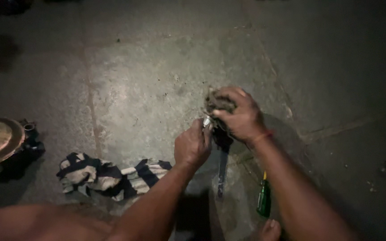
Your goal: The person is using a thin metal strip and a cloth to scrape and wipe dirt and grease from a mechanical part by hand.
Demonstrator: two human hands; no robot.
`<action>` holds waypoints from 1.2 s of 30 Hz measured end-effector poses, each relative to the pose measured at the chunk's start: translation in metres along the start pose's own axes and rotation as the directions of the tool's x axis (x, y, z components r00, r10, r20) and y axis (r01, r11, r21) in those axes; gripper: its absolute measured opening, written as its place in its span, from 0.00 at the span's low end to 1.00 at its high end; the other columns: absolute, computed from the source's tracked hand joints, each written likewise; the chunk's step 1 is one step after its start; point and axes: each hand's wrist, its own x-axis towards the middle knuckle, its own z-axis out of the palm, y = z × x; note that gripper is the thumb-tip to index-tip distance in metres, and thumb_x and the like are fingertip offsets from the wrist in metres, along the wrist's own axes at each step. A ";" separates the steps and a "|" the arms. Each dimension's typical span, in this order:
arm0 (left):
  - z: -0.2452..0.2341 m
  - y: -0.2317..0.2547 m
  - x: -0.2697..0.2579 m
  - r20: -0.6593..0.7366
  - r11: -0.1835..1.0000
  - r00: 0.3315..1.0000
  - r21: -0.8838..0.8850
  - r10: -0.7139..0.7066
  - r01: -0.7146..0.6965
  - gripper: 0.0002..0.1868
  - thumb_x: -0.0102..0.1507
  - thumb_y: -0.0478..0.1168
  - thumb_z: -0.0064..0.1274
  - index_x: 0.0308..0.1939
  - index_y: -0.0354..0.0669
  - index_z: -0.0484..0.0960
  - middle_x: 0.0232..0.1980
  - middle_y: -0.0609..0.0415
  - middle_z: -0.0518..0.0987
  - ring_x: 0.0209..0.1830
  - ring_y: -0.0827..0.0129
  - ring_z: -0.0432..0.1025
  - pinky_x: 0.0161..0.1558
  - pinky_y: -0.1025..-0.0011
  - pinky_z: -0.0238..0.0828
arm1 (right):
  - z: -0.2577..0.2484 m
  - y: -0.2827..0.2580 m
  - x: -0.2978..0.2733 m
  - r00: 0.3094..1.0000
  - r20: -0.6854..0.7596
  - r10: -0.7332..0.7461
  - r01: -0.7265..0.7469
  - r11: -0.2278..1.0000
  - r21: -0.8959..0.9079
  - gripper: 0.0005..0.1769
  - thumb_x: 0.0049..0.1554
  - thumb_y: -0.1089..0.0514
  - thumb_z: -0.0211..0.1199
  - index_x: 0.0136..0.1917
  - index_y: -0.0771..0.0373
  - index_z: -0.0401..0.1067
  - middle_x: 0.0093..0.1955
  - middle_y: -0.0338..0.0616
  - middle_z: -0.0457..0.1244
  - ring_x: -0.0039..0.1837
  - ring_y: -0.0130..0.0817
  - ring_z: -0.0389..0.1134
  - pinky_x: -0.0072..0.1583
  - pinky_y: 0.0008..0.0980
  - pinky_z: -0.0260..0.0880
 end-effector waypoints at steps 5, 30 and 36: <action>0.004 -0.003 0.002 -0.062 1.000 0.998 0.002 -0.013 0.013 0.15 0.68 0.52 0.46 0.50 0.48 0.77 0.33 0.38 0.82 0.34 0.35 0.75 0.36 0.40 0.68 | 0.012 -0.022 0.020 0.989 0.030 0.147 -0.131 0.945 -0.298 0.24 0.42 0.56 0.78 0.51 0.61 0.76 0.54 0.50 0.67 0.57 0.50 0.70 0.57 0.43 0.71; 0.001 0.009 0.002 -0.026 0.998 1.000 0.067 0.008 -0.007 0.16 0.69 0.53 0.45 0.48 0.46 0.76 0.32 0.38 0.82 0.31 0.37 0.75 0.35 0.41 0.68 | 0.000 0.047 -0.019 0.901 0.002 0.433 -0.415 0.861 0.293 0.21 0.52 0.58 0.70 0.59 0.55 0.72 0.49 0.39 0.68 0.49 0.35 0.69 0.47 0.37 0.70; 0.003 0.011 0.007 0.067 0.984 0.991 0.140 -0.117 0.107 0.17 0.70 0.55 0.43 0.45 0.46 0.76 0.34 0.38 0.82 0.35 0.36 0.76 0.38 0.41 0.68 | 0.024 0.022 -0.004 0.972 -0.232 0.041 -0.097 0.967 -0.234 0.18 0.48 0.56 0.75 0.50 0.60 0.77 0.49 0.50 0.68 0.51 0.48 0.71 0.52 0.41 0.71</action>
